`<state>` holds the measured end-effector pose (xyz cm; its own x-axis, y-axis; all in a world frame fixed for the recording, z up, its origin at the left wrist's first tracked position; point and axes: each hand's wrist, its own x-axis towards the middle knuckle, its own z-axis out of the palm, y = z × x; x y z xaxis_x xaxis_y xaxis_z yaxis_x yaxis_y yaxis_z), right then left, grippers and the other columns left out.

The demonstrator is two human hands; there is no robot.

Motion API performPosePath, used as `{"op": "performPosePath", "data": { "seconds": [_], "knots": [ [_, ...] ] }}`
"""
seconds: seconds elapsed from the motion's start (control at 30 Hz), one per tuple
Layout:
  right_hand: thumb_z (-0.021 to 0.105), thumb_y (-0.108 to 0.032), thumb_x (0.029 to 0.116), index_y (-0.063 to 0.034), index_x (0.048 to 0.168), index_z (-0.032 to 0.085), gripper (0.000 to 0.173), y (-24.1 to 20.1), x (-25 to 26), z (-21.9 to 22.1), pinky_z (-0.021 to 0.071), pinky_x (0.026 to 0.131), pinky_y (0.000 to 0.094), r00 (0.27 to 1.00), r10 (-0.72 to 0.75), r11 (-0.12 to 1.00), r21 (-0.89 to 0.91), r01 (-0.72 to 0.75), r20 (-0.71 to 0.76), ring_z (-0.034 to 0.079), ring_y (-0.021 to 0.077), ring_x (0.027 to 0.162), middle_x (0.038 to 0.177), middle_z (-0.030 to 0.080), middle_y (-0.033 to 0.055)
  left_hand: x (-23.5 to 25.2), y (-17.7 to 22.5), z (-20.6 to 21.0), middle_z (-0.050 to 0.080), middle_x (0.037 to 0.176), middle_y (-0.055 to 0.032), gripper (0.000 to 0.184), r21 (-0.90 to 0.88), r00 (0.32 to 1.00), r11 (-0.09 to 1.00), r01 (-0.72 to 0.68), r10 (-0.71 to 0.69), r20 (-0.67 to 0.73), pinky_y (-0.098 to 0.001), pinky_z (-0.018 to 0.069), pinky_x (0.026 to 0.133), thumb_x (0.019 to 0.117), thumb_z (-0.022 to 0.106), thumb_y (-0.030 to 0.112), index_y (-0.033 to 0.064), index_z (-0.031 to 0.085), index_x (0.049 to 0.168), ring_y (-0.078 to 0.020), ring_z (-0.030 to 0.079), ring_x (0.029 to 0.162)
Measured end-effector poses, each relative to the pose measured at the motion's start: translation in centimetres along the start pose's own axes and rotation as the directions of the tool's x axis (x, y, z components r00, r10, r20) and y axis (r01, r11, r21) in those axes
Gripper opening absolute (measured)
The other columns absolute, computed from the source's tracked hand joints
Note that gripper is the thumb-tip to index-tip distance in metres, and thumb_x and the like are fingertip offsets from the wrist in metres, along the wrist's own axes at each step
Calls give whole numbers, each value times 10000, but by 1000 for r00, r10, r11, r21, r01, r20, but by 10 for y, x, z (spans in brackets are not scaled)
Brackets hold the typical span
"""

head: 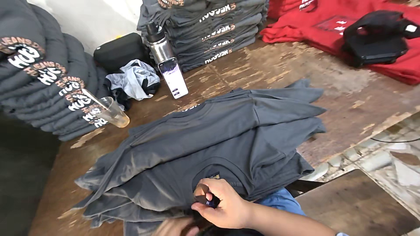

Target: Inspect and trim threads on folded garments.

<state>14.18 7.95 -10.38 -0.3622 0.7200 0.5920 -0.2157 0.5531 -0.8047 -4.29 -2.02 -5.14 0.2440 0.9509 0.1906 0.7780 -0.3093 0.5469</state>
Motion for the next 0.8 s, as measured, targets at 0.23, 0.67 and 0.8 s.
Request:
{"op": "performPosePath", "data": {
  "seconds": [0.23,0.67,0.8],
  "knots": [
    [633,-29,907,14,899,548,95,7,-6,2,381,624,90,996,91,988,127,-88,-20,484,-35,685,753,552,21,30,1,49,610,767,-160,597,266,948,958,110,-20,-319,-347,564,738,1086,316,436,-33,602,851,-256,658,764],
    [645,-19,918,-96,903,545,127,9,-5,-6,440,618,120,939,341,857,423,-292,-42,527,-51,700,833,593,-76,26,-29,46,649,826,0,338,-166,917,954,-251,179,-355,-182,516,870,1074,508,326,98,619,850,-34,641,878],
    [626,31,922,-133,946,538,188,3,1,-9,499,618,182,837,546,633,669,-390,-28,592,10,671,815,643,-62,22,-24,27,673,900,68,306,-340,928,877,-340,255,-270,-201,509,886,908,759,453,162,676,955,-19,638,925]
  ]
}}
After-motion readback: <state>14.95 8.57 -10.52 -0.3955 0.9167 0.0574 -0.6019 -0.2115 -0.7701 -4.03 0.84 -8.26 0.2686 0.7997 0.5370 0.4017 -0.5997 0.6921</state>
